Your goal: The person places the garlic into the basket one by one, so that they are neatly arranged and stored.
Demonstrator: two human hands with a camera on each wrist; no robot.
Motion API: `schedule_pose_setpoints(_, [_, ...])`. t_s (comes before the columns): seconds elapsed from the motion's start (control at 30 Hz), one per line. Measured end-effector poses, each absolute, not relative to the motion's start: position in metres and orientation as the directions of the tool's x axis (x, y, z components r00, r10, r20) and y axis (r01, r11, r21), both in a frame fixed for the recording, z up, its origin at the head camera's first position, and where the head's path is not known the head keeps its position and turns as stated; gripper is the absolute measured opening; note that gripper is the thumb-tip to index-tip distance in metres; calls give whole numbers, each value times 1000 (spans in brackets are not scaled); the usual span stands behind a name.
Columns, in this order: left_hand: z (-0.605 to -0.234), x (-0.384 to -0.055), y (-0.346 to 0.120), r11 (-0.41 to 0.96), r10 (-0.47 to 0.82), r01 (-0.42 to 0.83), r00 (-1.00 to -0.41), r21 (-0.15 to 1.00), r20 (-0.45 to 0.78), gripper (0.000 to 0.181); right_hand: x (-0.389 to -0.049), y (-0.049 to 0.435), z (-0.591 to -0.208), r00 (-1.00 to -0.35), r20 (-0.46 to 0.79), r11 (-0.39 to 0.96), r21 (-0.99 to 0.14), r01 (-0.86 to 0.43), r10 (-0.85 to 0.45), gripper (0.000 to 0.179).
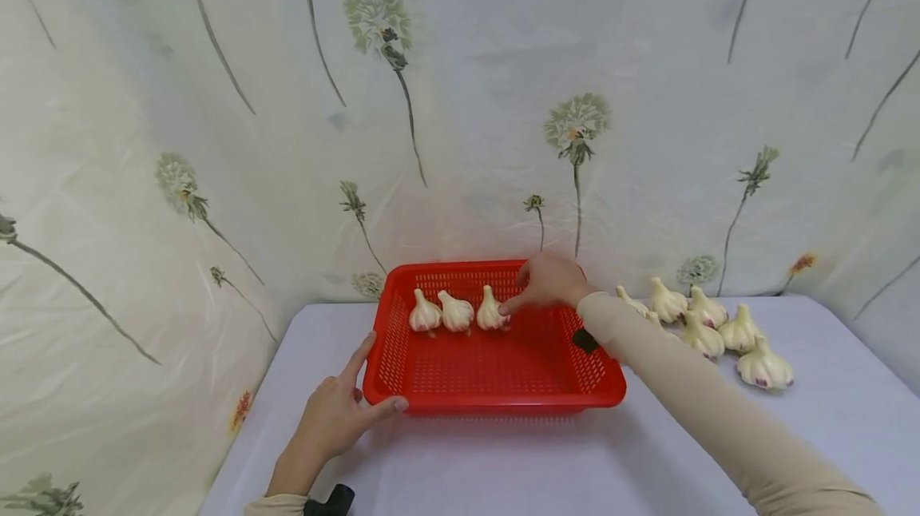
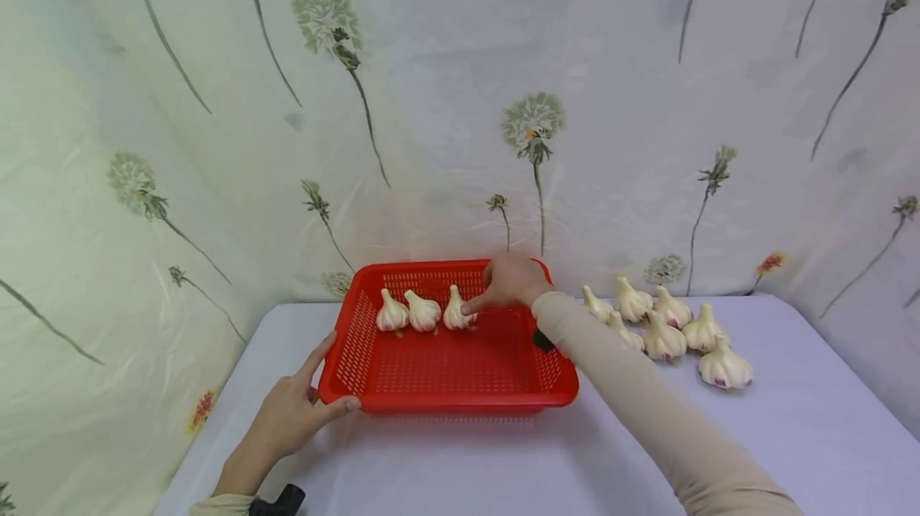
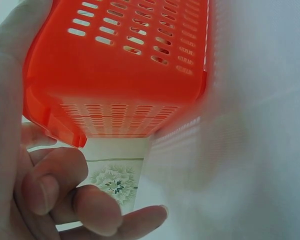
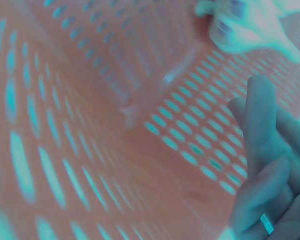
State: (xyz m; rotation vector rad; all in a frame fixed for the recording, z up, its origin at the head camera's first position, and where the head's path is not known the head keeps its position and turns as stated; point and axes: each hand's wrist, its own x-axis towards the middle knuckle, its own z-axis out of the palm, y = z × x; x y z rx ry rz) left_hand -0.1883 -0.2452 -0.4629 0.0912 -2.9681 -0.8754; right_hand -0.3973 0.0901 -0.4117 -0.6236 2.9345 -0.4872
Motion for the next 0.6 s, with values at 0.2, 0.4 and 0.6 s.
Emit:
schedule_pose_setpoints(0.2, [-463, -187, -244, 837, -63, -39, -998, 545, 26, 104, -391, 121, -375, -919, -35, 847, -401, -348, -394, 82])
schedule_pose_setpoints(0.4, [-460, -186, -244, 836, -54, -37, -998, 547, 15, 104, -389, 157, -354, -921, -2, 839, -414, -353, -389, 83])
schedule_pose_setpoints(0.6, [-460, -186, -243, 840, -48, -28, -999, 543, 24, 104, -384, 200, -348, -946, 11, 854, -428, -296, -323, 93])
